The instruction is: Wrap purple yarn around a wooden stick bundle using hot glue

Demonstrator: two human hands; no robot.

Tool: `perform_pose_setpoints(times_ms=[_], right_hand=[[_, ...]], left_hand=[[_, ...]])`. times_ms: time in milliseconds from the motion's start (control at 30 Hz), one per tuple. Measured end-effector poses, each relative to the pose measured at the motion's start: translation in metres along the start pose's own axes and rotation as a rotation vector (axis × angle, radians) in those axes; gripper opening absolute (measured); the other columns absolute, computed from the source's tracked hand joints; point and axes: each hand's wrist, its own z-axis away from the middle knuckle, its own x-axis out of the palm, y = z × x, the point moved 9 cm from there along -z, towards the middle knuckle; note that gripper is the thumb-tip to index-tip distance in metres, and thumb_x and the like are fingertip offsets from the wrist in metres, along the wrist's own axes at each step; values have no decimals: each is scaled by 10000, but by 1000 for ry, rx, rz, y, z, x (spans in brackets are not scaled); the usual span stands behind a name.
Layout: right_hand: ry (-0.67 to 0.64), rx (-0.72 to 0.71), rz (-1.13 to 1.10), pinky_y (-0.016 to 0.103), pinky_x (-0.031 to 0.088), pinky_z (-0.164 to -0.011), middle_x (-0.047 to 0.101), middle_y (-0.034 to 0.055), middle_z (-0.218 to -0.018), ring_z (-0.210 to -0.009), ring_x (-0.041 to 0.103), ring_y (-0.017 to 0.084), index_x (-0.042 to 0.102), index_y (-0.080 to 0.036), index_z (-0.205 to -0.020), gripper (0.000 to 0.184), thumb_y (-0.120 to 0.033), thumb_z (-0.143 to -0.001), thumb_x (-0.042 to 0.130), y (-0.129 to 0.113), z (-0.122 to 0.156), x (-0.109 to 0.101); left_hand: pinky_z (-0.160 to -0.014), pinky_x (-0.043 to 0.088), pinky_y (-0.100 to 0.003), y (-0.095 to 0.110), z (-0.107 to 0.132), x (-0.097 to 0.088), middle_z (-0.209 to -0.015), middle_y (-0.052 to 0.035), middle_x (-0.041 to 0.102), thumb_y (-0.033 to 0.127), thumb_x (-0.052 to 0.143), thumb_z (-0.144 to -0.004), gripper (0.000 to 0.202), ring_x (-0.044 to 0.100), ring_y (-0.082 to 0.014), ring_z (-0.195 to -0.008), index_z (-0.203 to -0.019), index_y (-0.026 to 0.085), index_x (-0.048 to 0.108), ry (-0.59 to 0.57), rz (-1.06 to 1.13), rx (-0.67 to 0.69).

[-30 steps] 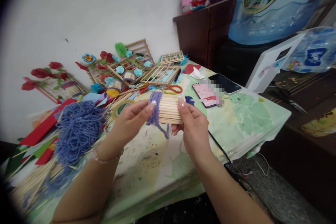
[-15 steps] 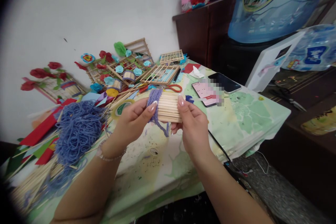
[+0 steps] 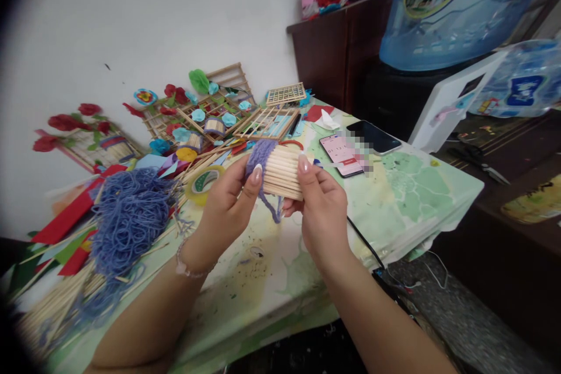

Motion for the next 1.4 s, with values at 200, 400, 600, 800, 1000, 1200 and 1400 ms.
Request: perform_pose_setpoints(times_ms=[200, 400, 600, 800, 1000, 1200, 1400], right_hand=[[-8, 8, 14, 187, 430, -347, 571, -30, -553, -393, 484, 70, 653, -155, -834, 370, -520, -782, 682, 1, -1, 3], [11, 17, -8, 188, 427, -345, 593, -21, -570, -391, 494, 72, 651, -156, -811, 355, -506, -772, 693, 5, -1, 1], [25, 31, 14, 193, 416, -334, 564, -34, -546, -377, 471, 73, 636, -172, -797, 369, -534, -759, 692, 4, -1, -1], [20, 89, 1, 179, 401, -318, 566, -30, -546, -370, 461, 65, 628, -165, -760, 390, -548, -741, 701, 8, -4, -2], [5, 79, -22, 163, 409, -321, 578, -32, -547, -361, 465, 57, 635, -163, -765, 385, -542, -742, 704, 8, -3, -1], [1, 86, -4, 163, 412, -321, 553, -39, -511, -355, 462, 61, 624, -172, -733, 381, -547, -792, 650, 9, -2, 0], [-27, 140, -84, 143, 394, -302, 565, -45, -515, -348, 459, 53, 641, -183, -754, 315, -492, -769, 702, 12, -6, -2]], left_hand=[[-774, 451, -272, 4, 3, -7, -963, -65, 680, 347, 414, -975, 291, 608, -183, -903, -1160, 186, 571, 50, -216, 60], [-706, 430, -276, 3, 0, -4, -876, -68, 668, 359, 392, -981, 296, 588, -168, -783, -1084, 151, 576, -10, -276, 44], [-600, 412, -256, -8, -1, -4, -656, 1, 588, 425, 421, -967, 327, 521, -128, -613, -914, 182, 634, -63, -15, -90], [-679, 458, -278, -14, -2, -3, -683, -30, 615, 452, 344, -984, 472, 561, -140, -666, -736, 168, 626, -134, 266, -180], [-592, 442, -228, -11, -2, 0, -707, 0, 578, 405, 524, -925, 266, 524, -102, -618, -888, 168, 640, -136, 172, -131], [-548, 457, -217, -15, -1, 5, -669, 10, 563, 380, 554, -911, 234, 535, -91, -565, -889, 159, 627, -124, 281, -146], [-647, 517, -252, -14, -2, 7, -700, -24, 656, 419, 522, -925, 313, 618, -126, -630, -844, 154, 667, -229, 366, -183]])
